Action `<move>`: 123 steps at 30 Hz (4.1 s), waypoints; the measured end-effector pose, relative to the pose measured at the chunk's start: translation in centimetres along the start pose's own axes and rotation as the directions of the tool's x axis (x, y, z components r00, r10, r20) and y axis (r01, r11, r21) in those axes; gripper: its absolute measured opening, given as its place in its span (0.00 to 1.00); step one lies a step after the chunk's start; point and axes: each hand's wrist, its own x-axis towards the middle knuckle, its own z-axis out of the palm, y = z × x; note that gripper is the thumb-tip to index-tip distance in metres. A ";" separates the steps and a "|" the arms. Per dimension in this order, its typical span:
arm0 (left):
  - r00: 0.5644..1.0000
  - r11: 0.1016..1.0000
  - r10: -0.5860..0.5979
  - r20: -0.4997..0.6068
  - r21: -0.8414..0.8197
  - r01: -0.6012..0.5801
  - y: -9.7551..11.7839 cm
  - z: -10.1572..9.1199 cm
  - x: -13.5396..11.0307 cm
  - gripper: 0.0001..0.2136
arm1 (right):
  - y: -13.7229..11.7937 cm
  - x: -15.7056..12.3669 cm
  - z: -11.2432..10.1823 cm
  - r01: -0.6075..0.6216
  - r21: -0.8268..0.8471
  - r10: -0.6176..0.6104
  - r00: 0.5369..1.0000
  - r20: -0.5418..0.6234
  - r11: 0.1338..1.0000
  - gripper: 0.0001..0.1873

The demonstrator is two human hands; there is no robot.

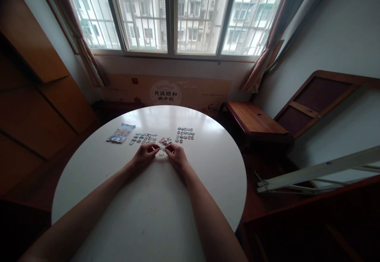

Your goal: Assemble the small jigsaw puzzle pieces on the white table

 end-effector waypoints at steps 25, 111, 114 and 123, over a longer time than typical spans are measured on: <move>1.000 1.000 -0.005 0.011 0.019 0.004 -0.1 -0.1 0.0 0.09 | 0.0 0.0 0.0 0.006 0.007 -0.006 1.000 0.004 1.000 0.07; 1.000 1.000 0.003 0.013 0.029 -0.004 -0.1 0.0 0.0 0.09 | 0.0 0.0 0.0 0.008 0.002 -0.008 1.000 0.006 1.000 0.07; 1.000 0.999 0.005 0.011 0.036 -0.006 -0.2 0.0 0.0 0.09 | 0.0 0.0 0.0 0.008 0.005 -0.008 1.000 0.005 1.000 0.07; 1.000 0.999 0.010 0.009 0.039 -0.010 -0.2 0.0 0.0 0.09 | 0.0 0.1 0.0 0.003 0.002 -0.003 1.000 0.003 1.000 0.07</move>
